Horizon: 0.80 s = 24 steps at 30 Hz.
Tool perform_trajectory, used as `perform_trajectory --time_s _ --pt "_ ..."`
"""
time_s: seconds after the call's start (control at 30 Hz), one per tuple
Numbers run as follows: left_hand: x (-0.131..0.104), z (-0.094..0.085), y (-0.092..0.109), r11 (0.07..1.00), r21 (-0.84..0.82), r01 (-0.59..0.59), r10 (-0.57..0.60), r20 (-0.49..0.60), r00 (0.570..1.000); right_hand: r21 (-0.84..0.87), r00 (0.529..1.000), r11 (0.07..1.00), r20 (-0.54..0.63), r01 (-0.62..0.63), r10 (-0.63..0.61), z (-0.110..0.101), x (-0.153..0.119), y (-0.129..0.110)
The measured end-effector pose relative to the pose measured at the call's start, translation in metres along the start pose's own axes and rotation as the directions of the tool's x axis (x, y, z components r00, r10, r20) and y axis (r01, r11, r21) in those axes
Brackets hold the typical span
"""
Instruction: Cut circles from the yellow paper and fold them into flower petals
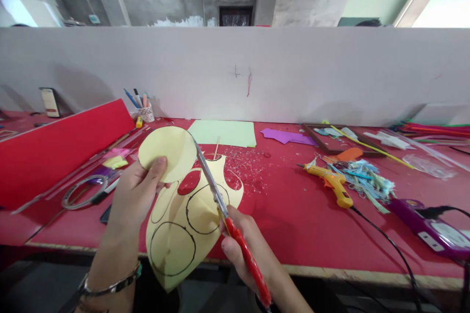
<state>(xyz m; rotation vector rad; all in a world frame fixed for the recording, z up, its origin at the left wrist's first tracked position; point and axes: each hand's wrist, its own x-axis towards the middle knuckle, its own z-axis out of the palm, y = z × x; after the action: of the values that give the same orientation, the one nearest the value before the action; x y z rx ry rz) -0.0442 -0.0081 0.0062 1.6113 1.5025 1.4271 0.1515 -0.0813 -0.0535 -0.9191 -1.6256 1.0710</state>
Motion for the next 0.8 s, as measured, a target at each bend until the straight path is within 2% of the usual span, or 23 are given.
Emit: perform_trajectory --time_s 0.17,0.3,0.4,0.63,0.8 --pt "0.0011 0.0008 0.0024 0.999 -0.034 -0.004 0.005 0.052 0.999 -0.023 0.998 0.998 0.030 0.052 -0.051 -0.0009 0.0022 0.0009" --pt "0.0013 0.0020 0.0031 0.998 -0.057 0.019 -0.014 0.077 0.997 -0.083 0.997 0.993 0.009 0.079 -0.078 -0.0027 0.0047 -0.0025" --pt "0.0015 0.0028 0.0036 0.997 -0.072 0.026 -0.020 0.086 0.996 -0.085 0.998 0.994 -0.012 0.067 -0.068 -0.0033 0.0044 -0.0021" --pt "0.0017 0.0043 0.0076 0.990 -0.130 0.047 -0.037 0.083 0.996 0.004 1.000 1.000 0.021 -0.023 0.023 -0.0043 0.0071 0.0023" --pt "0.0040 0.0051 0.0035 0.985 -0.160 0.057 -0.042 0.094 0.995 0.057 0.998 0.997 0.042 -0.058 0.056 -0.0050 0.0085 0.0048"
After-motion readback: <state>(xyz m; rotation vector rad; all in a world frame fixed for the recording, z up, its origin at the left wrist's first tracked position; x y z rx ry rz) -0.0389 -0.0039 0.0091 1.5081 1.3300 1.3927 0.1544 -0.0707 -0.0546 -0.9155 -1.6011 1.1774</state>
